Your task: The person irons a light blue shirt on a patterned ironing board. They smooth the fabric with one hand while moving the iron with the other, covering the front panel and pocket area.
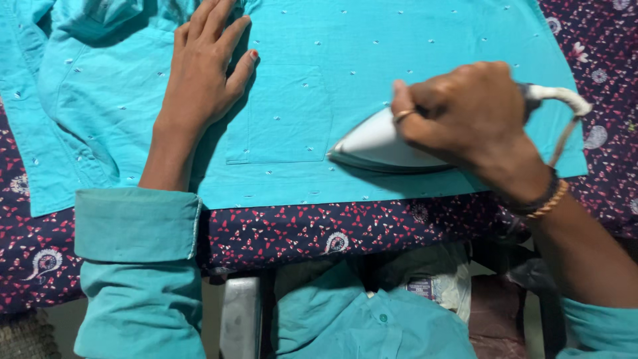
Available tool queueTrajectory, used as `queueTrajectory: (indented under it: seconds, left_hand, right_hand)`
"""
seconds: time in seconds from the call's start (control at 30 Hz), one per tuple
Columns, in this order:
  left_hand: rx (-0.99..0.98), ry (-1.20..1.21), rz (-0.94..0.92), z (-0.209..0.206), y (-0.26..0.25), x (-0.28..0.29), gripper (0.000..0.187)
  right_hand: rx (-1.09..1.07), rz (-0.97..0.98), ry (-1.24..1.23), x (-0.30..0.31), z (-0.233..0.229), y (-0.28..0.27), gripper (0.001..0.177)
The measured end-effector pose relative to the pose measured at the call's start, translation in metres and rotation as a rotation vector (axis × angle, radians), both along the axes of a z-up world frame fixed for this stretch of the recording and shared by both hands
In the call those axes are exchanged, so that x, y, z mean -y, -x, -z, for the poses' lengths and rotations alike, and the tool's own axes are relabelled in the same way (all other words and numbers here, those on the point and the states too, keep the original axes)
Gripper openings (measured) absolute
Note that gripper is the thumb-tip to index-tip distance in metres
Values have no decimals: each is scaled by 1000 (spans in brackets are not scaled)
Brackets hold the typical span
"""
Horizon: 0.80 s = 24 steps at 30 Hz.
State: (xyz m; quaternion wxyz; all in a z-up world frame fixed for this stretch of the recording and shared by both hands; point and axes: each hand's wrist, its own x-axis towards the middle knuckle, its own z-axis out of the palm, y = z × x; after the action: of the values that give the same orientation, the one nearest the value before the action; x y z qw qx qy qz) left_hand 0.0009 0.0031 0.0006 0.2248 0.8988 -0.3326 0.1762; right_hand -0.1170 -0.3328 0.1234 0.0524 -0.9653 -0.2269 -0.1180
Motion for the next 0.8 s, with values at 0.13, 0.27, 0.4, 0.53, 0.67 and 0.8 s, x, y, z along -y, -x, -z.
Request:
queueTrajectory:
  seconds: [0.13, 0.27, 0.4, 0.53, 0.67, 0.8]
  left_hand:
    - [4, 13, 6, 1, -1, 0, 39]
    - [7, 9, -9, 3, -1, -1, 41]
    - [-11, 33, 10, 3, -2, -3, 41]
    - [13, 27, 2, 4, -1, -3, 41]
    - [6, 29, 4, 4, -1, -4, 41]
    - [14, 26, 5, 4, 0, -4, 41]
  right_hand:
    - [-167, -34, 19, -37, 3, 1, 48]
    - [-67, -131, -11, -58, -6, 7, 46]
    - [-202, -76, 124, -61, -12, 6, 49]
    - [-275, -83, 122, -58, -12, 12, 49]
    - [-115, -98, 4, -51, -6, 32, 47]
    - [-104, -10, 42, -47, -7, 46, 52]
